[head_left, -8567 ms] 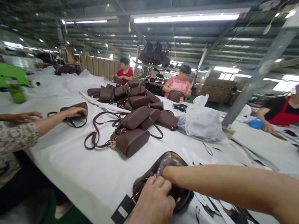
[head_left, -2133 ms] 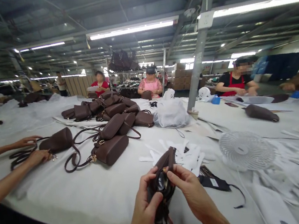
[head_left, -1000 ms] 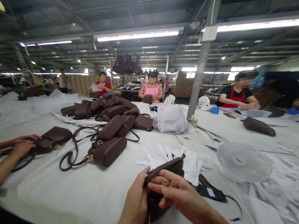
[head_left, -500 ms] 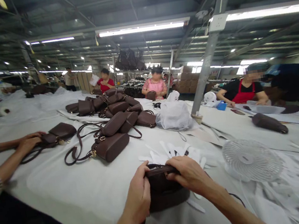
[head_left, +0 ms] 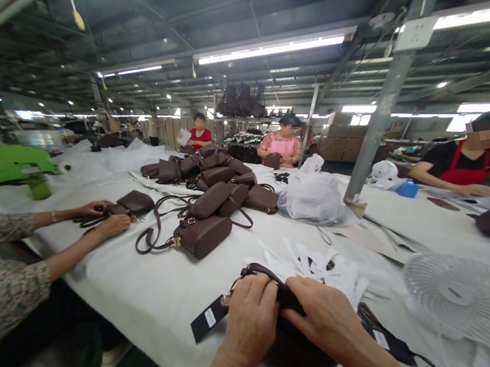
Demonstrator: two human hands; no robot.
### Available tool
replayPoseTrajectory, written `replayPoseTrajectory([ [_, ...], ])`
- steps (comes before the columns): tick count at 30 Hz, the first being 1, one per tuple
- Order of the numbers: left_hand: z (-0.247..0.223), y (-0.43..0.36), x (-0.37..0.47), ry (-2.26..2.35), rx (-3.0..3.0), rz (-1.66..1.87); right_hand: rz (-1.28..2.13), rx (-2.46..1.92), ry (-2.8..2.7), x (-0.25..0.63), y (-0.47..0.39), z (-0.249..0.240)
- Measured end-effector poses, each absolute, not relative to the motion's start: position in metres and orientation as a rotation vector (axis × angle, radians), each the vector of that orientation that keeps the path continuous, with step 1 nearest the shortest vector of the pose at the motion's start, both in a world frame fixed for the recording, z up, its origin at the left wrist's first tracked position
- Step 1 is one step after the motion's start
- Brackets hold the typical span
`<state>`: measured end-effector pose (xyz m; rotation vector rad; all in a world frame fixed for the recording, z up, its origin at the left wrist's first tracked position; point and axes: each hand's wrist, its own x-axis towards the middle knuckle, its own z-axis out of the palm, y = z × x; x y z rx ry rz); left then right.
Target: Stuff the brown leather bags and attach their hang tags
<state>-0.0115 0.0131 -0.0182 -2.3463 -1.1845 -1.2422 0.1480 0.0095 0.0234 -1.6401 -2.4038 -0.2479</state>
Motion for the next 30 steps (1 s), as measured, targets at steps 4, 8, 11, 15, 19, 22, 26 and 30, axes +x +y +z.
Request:
replayPoseTrajectory([
  [4, -0.023, 0.023, -0.014, -1.223, -2.356, -1.196, -0.230, -1.723, -2.462, 0.141, 0.008, 0.034],
  [8, -0.023, 0.031, -0.022, -1.143, -2.366, -1.119, -0.195, -1.753, -2.493, 0.137, 0.007, 0.037],
  [11, -0.011, 0.029, -0.028, -1.100, -2.399, -1.037, -0.189, -1.770, -2.488, 0.135, 0.005, 0.032],
  [15, 0.014, 0.026, -0.038, -1.163, -2.498, -0.807, -0.167, -1.730, -2.588, 0.143, 0.004, 0.029],
  [19, 0.028, 0.030, -0.060, -1.384, -2.532, -0.724, -0.053, -1.684, -2.719, 0.158, 0.008, 0.035],
  [22, 0.024, 0.031, -0.077, -1.536, -2.583, -0.792, -0.060, -1.679, -2.777, 0.164, 0.014, 0.041],
  [26, 0.014, 0.029, -0.083, -1.804, -2.805, -1.160, -0.137, -1.761, -2.834, 0.166, 0.028, 0.054],
  [30, 0.008, 0.022, -0.074, -1.866, -2.882, -1.787, -0.144, -1.628, -2.778, 0.162, 0.034, 0.066],
])
